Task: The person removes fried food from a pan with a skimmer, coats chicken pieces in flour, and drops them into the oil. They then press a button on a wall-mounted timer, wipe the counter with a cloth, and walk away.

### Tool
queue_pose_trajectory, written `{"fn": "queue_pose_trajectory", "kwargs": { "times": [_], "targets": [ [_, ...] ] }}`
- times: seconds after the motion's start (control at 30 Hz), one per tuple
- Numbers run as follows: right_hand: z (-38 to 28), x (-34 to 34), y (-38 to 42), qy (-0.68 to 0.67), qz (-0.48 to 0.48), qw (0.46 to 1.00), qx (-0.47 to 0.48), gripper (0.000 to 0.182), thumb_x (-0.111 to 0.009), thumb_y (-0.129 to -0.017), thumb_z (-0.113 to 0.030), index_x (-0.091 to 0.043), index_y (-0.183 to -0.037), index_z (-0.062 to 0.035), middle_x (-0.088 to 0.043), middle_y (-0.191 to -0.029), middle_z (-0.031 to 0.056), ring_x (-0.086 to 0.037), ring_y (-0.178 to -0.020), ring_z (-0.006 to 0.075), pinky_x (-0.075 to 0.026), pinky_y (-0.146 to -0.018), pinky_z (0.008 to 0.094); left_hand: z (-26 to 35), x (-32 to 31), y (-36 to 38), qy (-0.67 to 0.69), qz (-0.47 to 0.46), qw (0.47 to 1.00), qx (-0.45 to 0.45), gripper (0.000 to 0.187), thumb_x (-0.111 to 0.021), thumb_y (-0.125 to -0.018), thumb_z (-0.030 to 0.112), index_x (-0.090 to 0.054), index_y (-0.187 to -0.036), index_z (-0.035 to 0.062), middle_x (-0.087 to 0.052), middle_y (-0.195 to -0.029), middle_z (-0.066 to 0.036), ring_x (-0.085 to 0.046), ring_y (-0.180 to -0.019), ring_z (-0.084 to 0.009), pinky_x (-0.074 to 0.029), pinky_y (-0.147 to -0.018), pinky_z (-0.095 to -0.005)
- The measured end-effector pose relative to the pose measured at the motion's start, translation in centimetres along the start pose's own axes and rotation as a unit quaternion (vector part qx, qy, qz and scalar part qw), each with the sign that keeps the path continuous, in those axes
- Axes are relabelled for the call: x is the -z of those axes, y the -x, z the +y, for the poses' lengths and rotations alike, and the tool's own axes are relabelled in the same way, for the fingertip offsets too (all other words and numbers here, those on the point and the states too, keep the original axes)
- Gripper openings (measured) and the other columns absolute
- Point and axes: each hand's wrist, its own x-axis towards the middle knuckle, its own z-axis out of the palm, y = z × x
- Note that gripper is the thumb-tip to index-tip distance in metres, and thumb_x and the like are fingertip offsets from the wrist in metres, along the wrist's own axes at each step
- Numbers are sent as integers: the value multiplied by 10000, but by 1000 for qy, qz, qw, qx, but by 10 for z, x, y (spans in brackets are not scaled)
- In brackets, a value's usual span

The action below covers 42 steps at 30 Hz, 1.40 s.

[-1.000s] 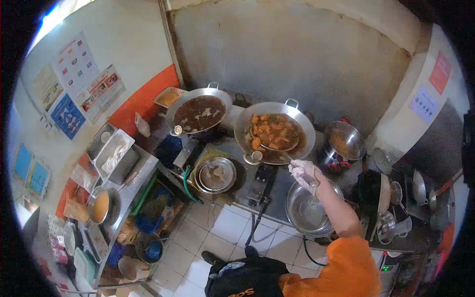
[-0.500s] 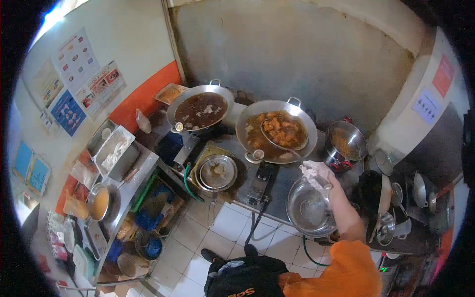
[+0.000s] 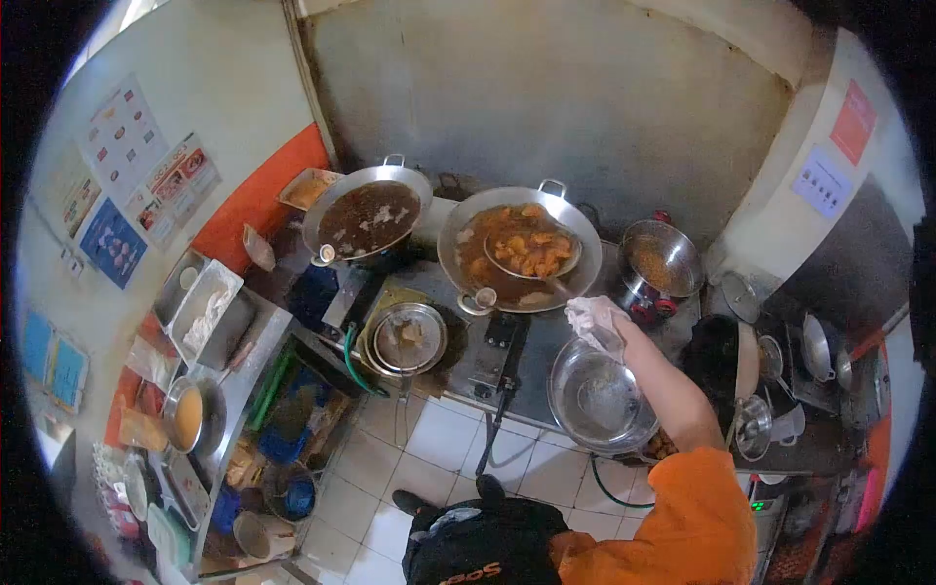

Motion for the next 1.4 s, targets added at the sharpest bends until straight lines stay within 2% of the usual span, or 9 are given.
{"fn": "queue_pose_trajectory", "kwargs": {
  "times": [0.1, 0.27, 0.6, 0.73, 0.83, 0.87, 0.97, 1.17, 1.4],
  "targets": [
    [12, 18, -12, 110, 3, 994, 26, 265, -586, -869, -209, -545, -623, -119, -489, -533, -2, -428, -416, 120, -316, -406, 307, -1, -3, 0, 5, -5, 1000, -3, 545, -454, -958, 367, -325, -1435, 135, -328, -1498, -110, -305, -1367, -333, -244, -1124, -502],
    [1, 51, 3, 100, -55, 993, -32, 277, -528, -933, -168, -449, -678, -96, -405, -546, 20, -328, -402, 117, -248, -383, 303, -5, -4, 5, 7, 2, 1000, 0, 547, -454, -958, 369, -325, -1436, 136, -327, -1499, -109, -301, -1369, -332, -241, -1125, -502],
    [-18, 65, 22, 130, 17, 991, -18, 218, -547, -943, -153, -495, -762, -41, -474, -574, 53, -403, -403, 121, -303, -351, 270, -1, 0, 5, 4, 3, 1000, 3, 551, -454, -957, 374, -323, -1438, 139, -324, -1501, -106, -294, -1373, -330, -236, -1126, -503],
    [-33, 33, 37, 188, 93, 977, -28, 203, -529, -936, -140, -501, -765, -34, -478, -569, 54, -400, -405, 130, -299, -366, 287, 4, 3, 3, 0, 0, 1000, 2, 552, -454, -957, 375, -323, -1439, 141, -323, -1502, -105, -291, -1375, -329, -234, -1127, -504],
    [-25, 20, 25, 144, 58, 988, -22, 172, -524, -915, -117, -510, -763, -36, -473, -556, 45, -407, -405, 139, -298, -375, 300, 6, 4, 0, -1, -7, 1000, 6, 553, -454, -956, 377, -322, -1439, 142, -322, -1502, -104, -289, -1376, -328, -233, -1127, -504],
    [-47, -12, 52, 236, 60, 969, -43, 181, -517, -902, -124, -507, -736, -52, -465, -545, 43, -419, -411, 146, -294, -382, 308, 7, 5, -1, 0, -9, 1000, 7, 553, -454, -956, 377, -322, -1439, 142, -321, -1503, -104, -288, -1376, -328, -232, -1127, -504],
    [-28, -8, -13, 279, 65, 958, -23, 220, -533, -902, -166, -495, -706, -73, -466, -546, 53, -429, -420, 147, -297, -381, 303, 6, 6, -2, 1, -12, 1000, 13, 554, -454, -956, 379, -322, -1440, 143, -320, -1503, -103, -286, -1377, -327, -231, -1128, -504],
    [3, -2, -70, 40, -85, 995, -39, 231, -576, -869, -121, -484, -668, -55, -483, -554, 63, -448, -422, 184, -337, -395, 339, 8, 5, -4, 0, -13, 1000, 15, 556, -454, -955, 382, -321, -1441, 145, -319, -1504, -101, -281, -1379, -326, -228, -1128, -505],
    [17, -45, -53, -26, -46, 998, -40, 265, -550, -900, -119, -424, -668, -93, -399, -518, 27, -356, -362, 124, -285, -355, 289, 8, 2, -3, -11, -12, 1000, 19, 559, -454, -955, 385, -320, -1442, 147, -317, -1506, -100, -276, -1382, -324, -224, -1129, -506]
  ]
}}
